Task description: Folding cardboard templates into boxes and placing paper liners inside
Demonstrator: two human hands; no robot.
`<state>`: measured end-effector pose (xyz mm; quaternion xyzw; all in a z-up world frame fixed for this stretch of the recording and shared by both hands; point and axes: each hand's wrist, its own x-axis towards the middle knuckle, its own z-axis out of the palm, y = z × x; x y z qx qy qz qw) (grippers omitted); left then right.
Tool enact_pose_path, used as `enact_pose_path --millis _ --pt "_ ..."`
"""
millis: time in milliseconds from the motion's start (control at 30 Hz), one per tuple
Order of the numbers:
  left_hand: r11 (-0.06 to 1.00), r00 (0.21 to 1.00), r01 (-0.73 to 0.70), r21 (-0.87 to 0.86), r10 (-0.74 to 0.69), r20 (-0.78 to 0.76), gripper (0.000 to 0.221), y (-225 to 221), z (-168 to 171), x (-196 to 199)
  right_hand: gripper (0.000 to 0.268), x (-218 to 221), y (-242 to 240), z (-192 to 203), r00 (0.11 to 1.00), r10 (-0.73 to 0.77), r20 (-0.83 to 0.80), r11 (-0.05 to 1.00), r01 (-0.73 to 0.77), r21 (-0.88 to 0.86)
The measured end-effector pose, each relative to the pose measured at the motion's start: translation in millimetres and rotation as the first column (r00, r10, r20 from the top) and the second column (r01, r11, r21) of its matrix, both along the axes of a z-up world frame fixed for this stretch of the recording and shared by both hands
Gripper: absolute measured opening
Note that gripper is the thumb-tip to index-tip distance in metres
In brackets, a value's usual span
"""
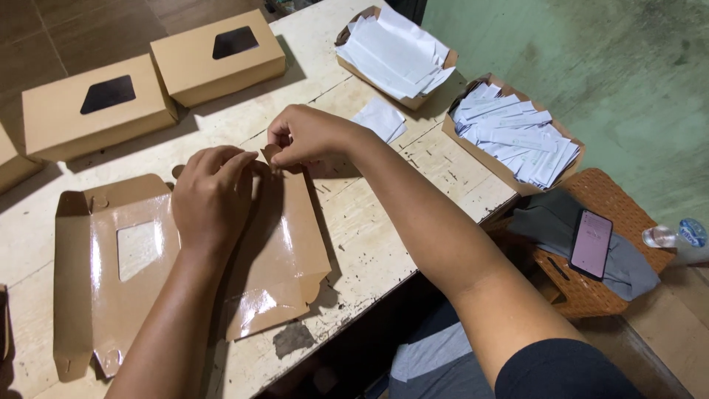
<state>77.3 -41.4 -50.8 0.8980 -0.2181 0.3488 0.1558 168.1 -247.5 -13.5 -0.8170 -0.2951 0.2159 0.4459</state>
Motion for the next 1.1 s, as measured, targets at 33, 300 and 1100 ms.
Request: enact_pose_path --millis 33,300,1100 --pt "1.000 1.000 -0.005 0.003 0.005 -0.004 0.017 7.2 -4.1 -2.4 0.005 1.0 2.8 -7.0 1.000 0.005 -0.004 1.000 -0.005 0.003" --pt "0.949 0.970 -0.155 0.274 0.199 -0.141 0.045 -5.6 59.2 -33.3 0.003 -2.5 14.7 -26.6 0.992 0.067 0.110 0.984 -0.084 0.159" --pt "0.996 0.997 -0.064 -0.055 0.061 -0.048 0.017 52.2 14.3 -30.7 0.013 -17.0 48.1 -37.2 0.987 -0.017 -0.157 0.897 0.084 0.434"
